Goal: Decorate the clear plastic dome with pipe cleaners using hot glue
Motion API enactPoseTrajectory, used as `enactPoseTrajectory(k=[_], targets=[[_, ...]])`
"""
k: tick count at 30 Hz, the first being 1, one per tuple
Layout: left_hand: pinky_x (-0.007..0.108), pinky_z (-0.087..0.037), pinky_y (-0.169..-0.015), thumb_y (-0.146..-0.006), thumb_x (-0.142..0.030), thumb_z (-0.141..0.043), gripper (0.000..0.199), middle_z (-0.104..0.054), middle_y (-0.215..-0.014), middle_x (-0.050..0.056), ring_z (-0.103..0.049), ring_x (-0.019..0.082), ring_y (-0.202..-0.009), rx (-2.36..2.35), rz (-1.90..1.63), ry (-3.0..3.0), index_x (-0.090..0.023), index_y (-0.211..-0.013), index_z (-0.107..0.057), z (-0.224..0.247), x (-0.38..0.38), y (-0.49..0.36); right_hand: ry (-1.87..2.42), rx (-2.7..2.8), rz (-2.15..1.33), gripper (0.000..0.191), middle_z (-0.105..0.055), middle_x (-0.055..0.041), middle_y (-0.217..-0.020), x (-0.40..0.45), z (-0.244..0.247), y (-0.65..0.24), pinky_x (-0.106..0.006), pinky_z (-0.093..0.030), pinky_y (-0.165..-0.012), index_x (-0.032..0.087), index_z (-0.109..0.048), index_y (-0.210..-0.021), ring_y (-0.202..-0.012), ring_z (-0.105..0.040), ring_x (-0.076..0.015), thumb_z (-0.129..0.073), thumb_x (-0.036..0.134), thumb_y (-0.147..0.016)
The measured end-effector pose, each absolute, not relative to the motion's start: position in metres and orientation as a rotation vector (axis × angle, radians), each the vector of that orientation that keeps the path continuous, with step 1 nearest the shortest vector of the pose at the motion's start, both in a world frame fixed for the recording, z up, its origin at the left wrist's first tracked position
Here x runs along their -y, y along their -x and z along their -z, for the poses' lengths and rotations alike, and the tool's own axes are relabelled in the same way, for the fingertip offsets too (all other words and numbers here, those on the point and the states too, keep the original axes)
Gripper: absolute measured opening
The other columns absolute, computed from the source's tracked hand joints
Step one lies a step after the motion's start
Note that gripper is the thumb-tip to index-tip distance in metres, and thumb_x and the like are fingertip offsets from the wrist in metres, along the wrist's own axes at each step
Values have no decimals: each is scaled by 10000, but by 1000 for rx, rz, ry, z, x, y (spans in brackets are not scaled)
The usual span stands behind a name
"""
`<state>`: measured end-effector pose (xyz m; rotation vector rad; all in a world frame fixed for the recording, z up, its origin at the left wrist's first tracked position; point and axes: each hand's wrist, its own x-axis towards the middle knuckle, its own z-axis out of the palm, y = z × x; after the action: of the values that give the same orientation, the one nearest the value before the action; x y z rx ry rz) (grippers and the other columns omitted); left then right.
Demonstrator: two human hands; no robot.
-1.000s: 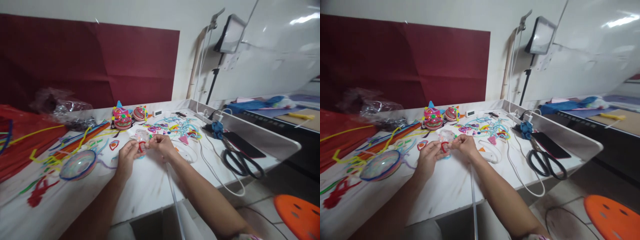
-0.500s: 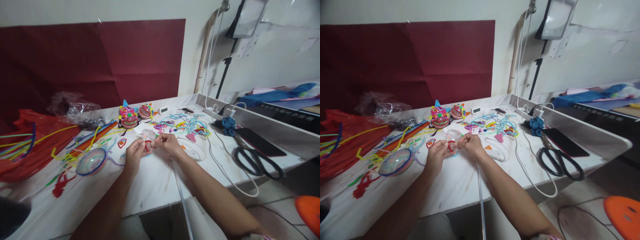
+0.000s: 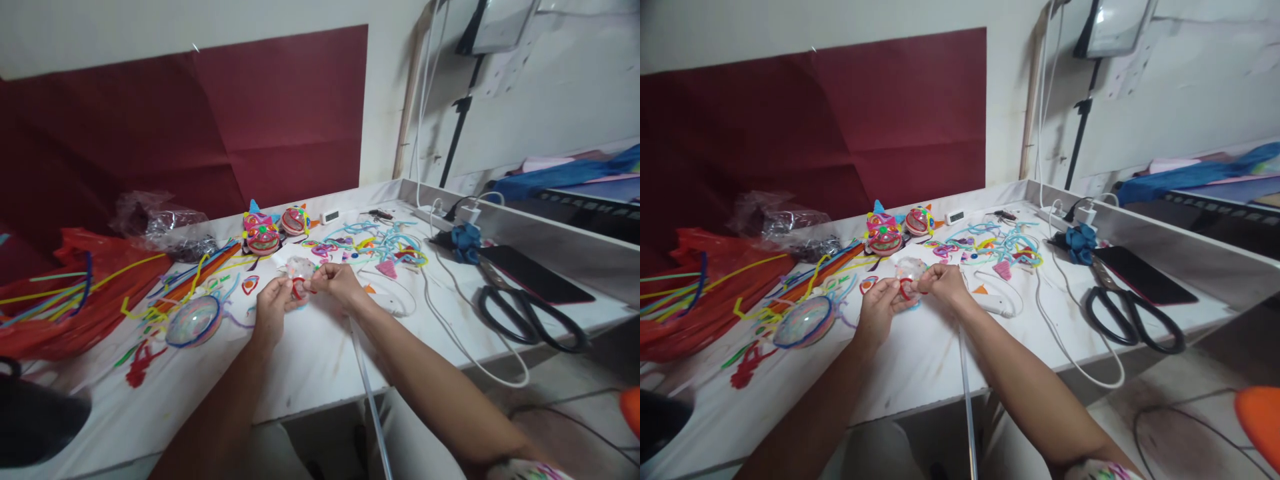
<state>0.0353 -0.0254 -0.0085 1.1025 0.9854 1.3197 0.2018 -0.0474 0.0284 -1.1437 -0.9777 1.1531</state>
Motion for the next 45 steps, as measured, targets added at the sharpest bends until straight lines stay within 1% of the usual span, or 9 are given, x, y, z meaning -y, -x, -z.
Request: enactPoseTrajectory(k=[8,13,16,20,23,27,33,41,45], targets=[[516,-755,-790,-728,-489,-977,378,-807,-807,40,-831,295,-806,-991,-1264,-1111,-248,-825,-703,8,20,-33,1183,976,-1194,381,-638,55,-536,38,-19,-202,-248,-396,-581,197,-656,-574,-559,-502,-95,-1014,286,-478],[396,-731,-729,-618,-515,-1027,532,-810,-808,36,-818,232,-718,-977,-1242,-1097,-198,-866,-680,7,21,-33,1200,978,-1193,368,-634,45,-549,34,-15,-202,-261,-376,-570,217,-656,-566,-558,-462,-101,-1016,281,-524],[357,-713,-684,-574,-504,-1044,566,-817,-811,43,-818,231,-710,-982,-1257,-1064,-189,-860,-670,6,21,-32,1229,978,-1194,390,-613,44,-544,33,-15,-200,-270,-365,-556,233,-635,-539,-554,-449,-110,-1021,292,-540],[373,-728,-703,-589,-508,-1040,555,-811,-789,38,-812,224,-697,-977,-1279,-1076,-173,-873,-700,5,21,-32,1266,976,-1176,400,-592,64,-531,32,-15,-197,-269,-347,-563,220,-620,-538,-548,-431,-94,-1009,314,-532],[386,-735,-689,-548,-530,-1050,581,-791,-737,30,-799,224,-657,-997,-1294,-1070,-178,-823,-679,3,21,-33,1293,979,-1155,405,-592,73,-529,30,-13,-196,-265,-331,-562,215,-625,-552,-552,-443,-98,-1000,363,-525],[393,-743,-699,-532,-557,-1053,601,-774,-705,19,-802,230,-661,-997,-1305,-1082,-185,-793,-659,2,21,-33,1279,994,-1164,425,-613,61,-546,28,-11,-195,-269,-357,-577,219,-620,-541,-562,-477,-109,-1006,392,-502],[383,-740,-676,-576,-492,-1031,529,-775,-710,19,-811,237,-669,-974,-1315,-1060,-188,-798,-658,4,20,-32,1238,986,-1173,473,-606,48,-550,27,-6,-193,-283,-384,-580,230,-610,-532,-570,-487,-119,-1038,426,-493],[370,-733,-706,-746,-380,-944,351,-808,-801,41,-824,225,-707,-964,-1277,-999,-186,-886,-687,7,19,-31,1203,1053,-1079,523,-643,14,-566,24,0,-197,-290,-393,-548,242,-627,-556,-565,-510,-140,-1059,530,-491],[402,-740,-735,-788,-346,-925,302,-810,-795,40,-811,225,-703,-964,-1275,-953,-214,-833,-657,5,20,-34,1167,1085,-1068,532,-653,18,-578,24,2,-197,-288,-402,-563,241,-631,-575,-573,-519,-140,-1056,546,-479]])
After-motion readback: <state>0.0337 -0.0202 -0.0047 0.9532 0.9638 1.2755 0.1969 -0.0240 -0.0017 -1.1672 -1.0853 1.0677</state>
